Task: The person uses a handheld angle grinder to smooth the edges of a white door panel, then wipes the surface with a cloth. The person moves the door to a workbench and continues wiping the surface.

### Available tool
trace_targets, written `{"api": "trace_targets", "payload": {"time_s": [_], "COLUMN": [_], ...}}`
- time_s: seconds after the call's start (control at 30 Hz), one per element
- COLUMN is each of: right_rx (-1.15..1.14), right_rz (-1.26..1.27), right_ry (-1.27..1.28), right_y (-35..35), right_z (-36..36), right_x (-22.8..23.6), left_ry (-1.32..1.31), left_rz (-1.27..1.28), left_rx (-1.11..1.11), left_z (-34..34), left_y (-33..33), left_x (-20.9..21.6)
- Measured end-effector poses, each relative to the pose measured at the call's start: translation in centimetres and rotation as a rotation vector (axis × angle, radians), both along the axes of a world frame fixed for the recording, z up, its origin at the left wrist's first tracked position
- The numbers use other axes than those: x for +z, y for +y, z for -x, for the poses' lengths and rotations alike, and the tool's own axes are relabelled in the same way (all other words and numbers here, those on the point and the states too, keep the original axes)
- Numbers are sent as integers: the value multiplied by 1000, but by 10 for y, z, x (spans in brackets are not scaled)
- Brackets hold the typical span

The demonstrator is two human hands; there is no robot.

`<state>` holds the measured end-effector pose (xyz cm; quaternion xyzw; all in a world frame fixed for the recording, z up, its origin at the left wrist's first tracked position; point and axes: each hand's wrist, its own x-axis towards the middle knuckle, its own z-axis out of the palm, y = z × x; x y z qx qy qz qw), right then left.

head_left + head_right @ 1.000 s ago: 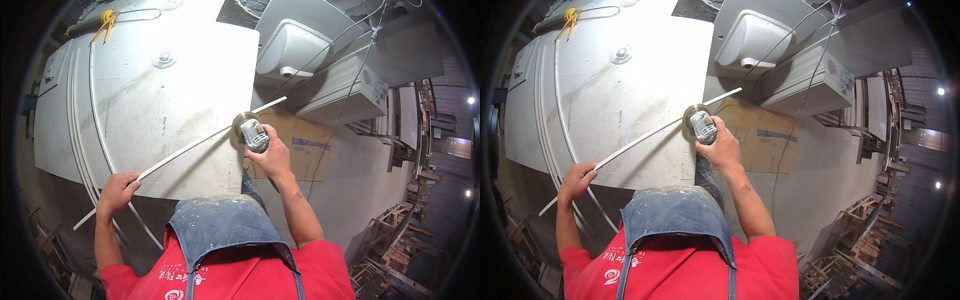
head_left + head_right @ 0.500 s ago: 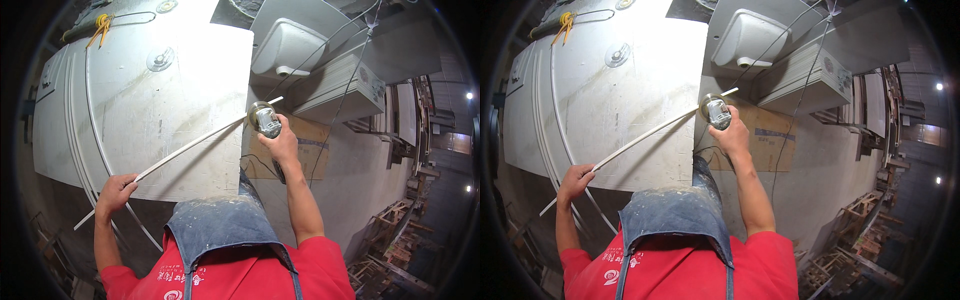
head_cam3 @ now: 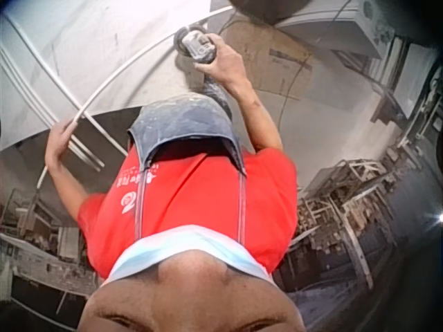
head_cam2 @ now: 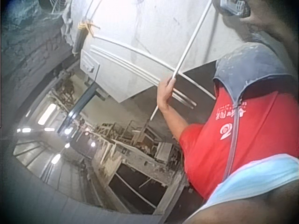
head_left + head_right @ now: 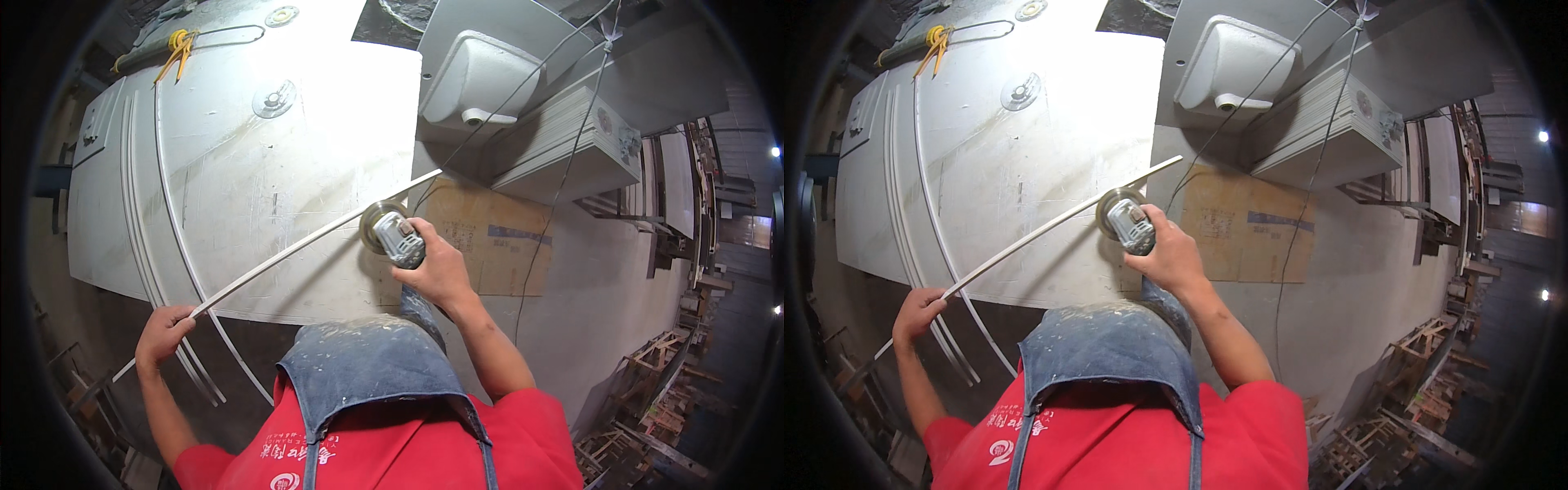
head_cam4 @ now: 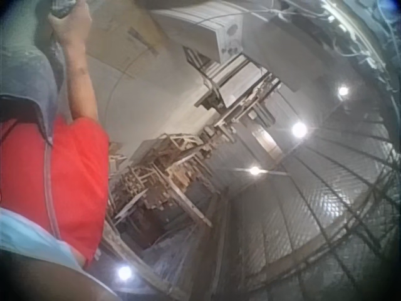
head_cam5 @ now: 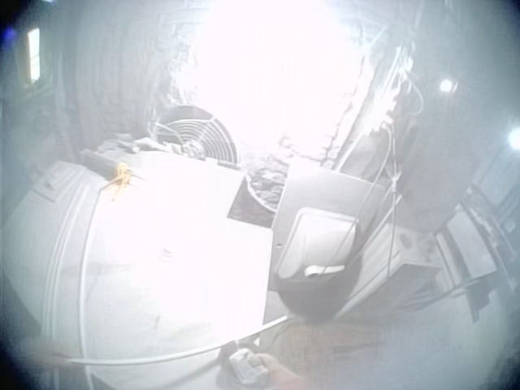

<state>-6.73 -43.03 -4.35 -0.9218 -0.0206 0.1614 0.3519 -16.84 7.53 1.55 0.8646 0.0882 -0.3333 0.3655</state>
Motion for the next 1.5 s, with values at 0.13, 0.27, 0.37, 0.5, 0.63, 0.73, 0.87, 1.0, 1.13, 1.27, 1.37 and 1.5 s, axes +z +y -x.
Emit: {"api": "trace_targets", "payload": {"time_s": [0.13,0.27,0.37,0.5,0.63,0.73,0.87,1.0,1.13,1.27,1.37,1.5], "right_rx": [17,-65,-108,-143,-195,-222,-268,-306,-354,-447,-448,-469], "right_rz": [-3,65,105,155,161,171,185,184,177,113,32,-54], "right_ry": [-29,-27,-68,-46,-40,-80,-41,-43,-64,-50,-25,18], "right_y": [1,-15,-32,-45,-54,-62,-68,-76,-87,-95,-95,-88], "right_z": [-8,-23,-35,-47,-56,-61,-68,-74,-79,-79,-68,-55], "right_x": [-11,-15,-23,-24,-22,-30,-29,-32,-34,-29,-25,-30], "left_ry": [19,21,34,25,38,76,20,-4,50,1,-26,1], "left_rz": [64,84,81,67,74,38,66,73,54,34,24,47], "left_rx": [67,68,66,53,40,7,18,22,49,24,5,22], "left_z": [11,7,2,3,0,-2,1,0,-5,-3,-1,-1], "left_y": [11,10,11,18,21,24,24,22,14,14,12,3], "left_x": [-2,-3,-5,-12,-17,-16,-18,-19,-8,-5,1,8]}}
